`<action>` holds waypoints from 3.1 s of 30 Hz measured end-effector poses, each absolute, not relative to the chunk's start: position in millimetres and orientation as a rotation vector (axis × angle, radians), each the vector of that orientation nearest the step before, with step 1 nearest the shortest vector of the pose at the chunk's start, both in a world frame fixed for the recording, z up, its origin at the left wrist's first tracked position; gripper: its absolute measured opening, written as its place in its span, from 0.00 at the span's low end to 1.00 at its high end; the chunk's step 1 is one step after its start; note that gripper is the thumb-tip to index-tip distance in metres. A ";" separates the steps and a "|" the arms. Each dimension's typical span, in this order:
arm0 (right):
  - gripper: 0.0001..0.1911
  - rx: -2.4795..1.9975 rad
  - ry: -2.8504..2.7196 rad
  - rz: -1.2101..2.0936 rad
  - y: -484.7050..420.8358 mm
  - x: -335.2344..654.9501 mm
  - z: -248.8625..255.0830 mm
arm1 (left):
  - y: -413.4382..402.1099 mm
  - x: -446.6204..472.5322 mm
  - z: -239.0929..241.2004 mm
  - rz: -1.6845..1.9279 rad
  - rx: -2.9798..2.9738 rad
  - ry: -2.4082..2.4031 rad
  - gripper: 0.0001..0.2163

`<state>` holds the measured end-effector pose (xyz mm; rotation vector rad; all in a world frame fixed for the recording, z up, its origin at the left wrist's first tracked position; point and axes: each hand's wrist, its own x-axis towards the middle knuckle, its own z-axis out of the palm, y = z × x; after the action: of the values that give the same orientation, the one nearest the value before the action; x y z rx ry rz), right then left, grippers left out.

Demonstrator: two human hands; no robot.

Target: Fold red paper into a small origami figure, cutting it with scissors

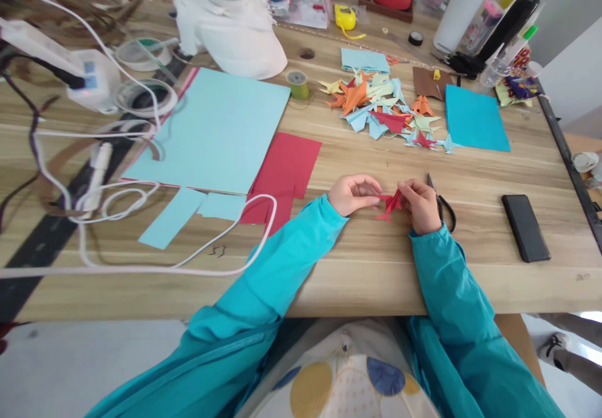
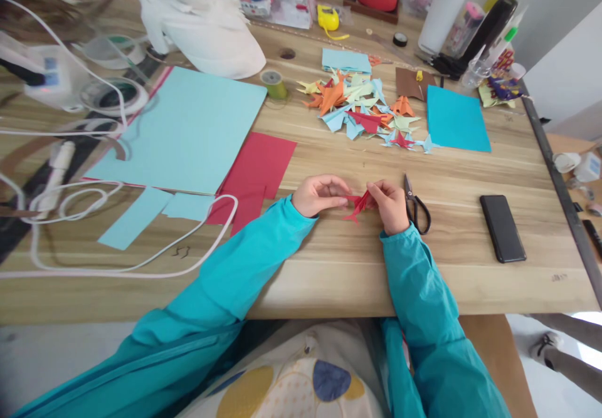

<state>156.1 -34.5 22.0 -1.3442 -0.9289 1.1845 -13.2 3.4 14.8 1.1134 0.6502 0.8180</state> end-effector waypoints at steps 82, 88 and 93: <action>0.06 -1.242 -1.638 0.617 -51.7 152.2 15.0 | -7.3 2.0 5.1 0.974 1.104 0.766 0.10; 0.06 -1.287 -1.603 0.589 -53.4 151.0 16.6 | -7.4 0.7 11.8 0.857 1.002 0.873 0.09; 0.01 -1.330 -1.579 0.571 -55.2 148.0 19.1 | -7.5 -0.7 15.9 0.815 0.870 0.798 0.06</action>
<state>148.0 -55.2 19.1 -1.3300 -1.5793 0.5709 -0.7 -7.5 15.9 0.8704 0.7981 0.8153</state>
